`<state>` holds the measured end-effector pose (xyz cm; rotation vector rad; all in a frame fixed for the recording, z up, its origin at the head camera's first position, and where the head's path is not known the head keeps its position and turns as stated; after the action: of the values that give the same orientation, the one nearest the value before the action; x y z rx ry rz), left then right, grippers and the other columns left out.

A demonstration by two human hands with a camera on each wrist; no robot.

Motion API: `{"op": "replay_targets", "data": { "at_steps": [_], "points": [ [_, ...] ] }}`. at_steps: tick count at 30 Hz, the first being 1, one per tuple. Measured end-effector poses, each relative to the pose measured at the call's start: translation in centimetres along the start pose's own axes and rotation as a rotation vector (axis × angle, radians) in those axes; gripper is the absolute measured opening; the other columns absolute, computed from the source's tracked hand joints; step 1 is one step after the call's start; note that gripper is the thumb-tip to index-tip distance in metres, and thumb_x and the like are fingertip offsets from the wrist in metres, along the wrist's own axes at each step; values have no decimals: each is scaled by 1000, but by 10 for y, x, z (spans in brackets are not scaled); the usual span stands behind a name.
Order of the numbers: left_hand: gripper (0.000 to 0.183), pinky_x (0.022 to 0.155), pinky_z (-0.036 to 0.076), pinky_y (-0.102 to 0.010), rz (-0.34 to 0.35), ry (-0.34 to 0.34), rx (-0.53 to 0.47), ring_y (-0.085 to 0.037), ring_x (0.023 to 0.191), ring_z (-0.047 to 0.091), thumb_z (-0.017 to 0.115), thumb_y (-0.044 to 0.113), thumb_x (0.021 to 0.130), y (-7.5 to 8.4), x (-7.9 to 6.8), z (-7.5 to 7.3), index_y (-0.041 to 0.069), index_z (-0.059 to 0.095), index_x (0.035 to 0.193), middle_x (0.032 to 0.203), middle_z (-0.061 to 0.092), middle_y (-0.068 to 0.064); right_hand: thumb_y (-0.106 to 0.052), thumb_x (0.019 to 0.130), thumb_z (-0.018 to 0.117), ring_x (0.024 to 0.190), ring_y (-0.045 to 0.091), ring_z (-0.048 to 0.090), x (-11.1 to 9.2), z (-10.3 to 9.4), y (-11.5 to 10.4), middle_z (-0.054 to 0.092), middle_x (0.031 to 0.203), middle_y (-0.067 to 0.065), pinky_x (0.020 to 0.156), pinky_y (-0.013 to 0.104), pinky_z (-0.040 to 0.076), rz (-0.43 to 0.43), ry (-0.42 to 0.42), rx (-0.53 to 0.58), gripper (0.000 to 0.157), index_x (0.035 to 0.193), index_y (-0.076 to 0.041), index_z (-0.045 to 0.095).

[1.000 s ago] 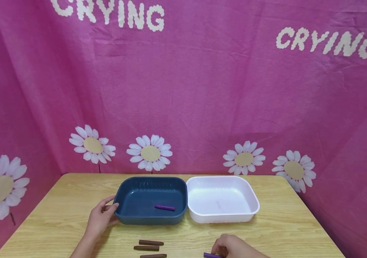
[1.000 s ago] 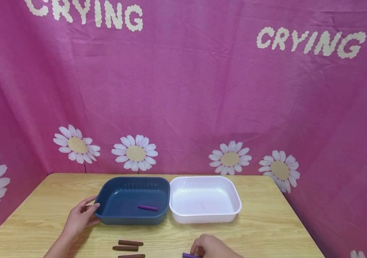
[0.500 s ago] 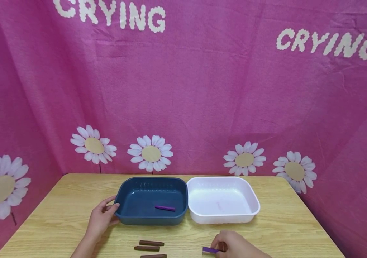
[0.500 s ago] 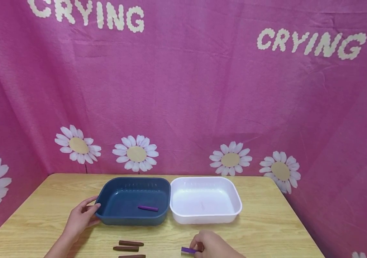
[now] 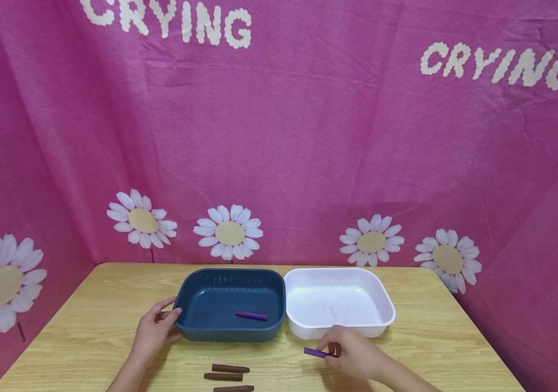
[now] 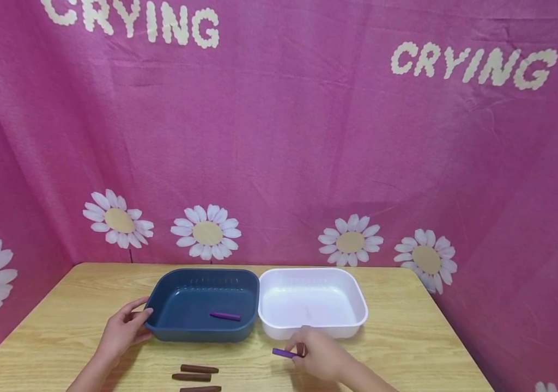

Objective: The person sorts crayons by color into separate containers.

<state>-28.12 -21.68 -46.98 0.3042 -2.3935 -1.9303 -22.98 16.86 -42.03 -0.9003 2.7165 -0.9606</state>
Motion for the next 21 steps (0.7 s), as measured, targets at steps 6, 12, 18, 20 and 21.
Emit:
{"op": "replay_targets", "data": {
  "at_steps": [6,12,18,20,21],
  "points": [
    [45,66,59,-32,-5,-5,-2,-13,78,65,52,17,95,0,1,1,3,43,137,108,60,-24,-4,78,71,67,-1,47,10,-12,-6,55,72,-8,59,16,44,-34,56,-34,13,89,-11,70],
    [45,65,59,-32,-6,1,-15,-14,76,65,53,16,95,0,0,0,1,43,137,102,62,-20,-3,78,70,67,0,50,18,-18,-10,56,73,-6,61,16,45,-56,85,-65,14,89,-10,70],
    [45,64,58,-30,-4,6,-5,-12,76,65,54,17,95,1,0,0,3,44,137,103,61,-19,-2,78,70,67,-1,50,23,-20,-16,56,72,-5,62,17,46,-80,85,-59,13,89,-10,69],
    [45,64,58,-30,-5,6,-3,-12,77,65,54,17,95,1,0,0,2,43,137,103,61,-19,-3,78,70,67,-2,50,25,-20,-16,56,72,-6,62,17,46,-76,82,-59,13,89,-10,69],
    [45,64,58,-30,-6,5,-2,-12,77,65,54,17,95,1,0,0,2,43,137,103,61,-19,-3,78,70,67,-2,50,26,-20,-16,56,72,-6,62,17,46,-75,81,-60,13,89,-10,69]
  ]
}}
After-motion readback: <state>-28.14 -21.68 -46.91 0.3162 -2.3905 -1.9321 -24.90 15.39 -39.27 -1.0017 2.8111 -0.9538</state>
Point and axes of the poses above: each hand's wrist, its own x-axis towards the middle knuckle, its own z-axis out of the palm, y = z × x, the point moved 6 cm from there along x, towards the middle knuckle
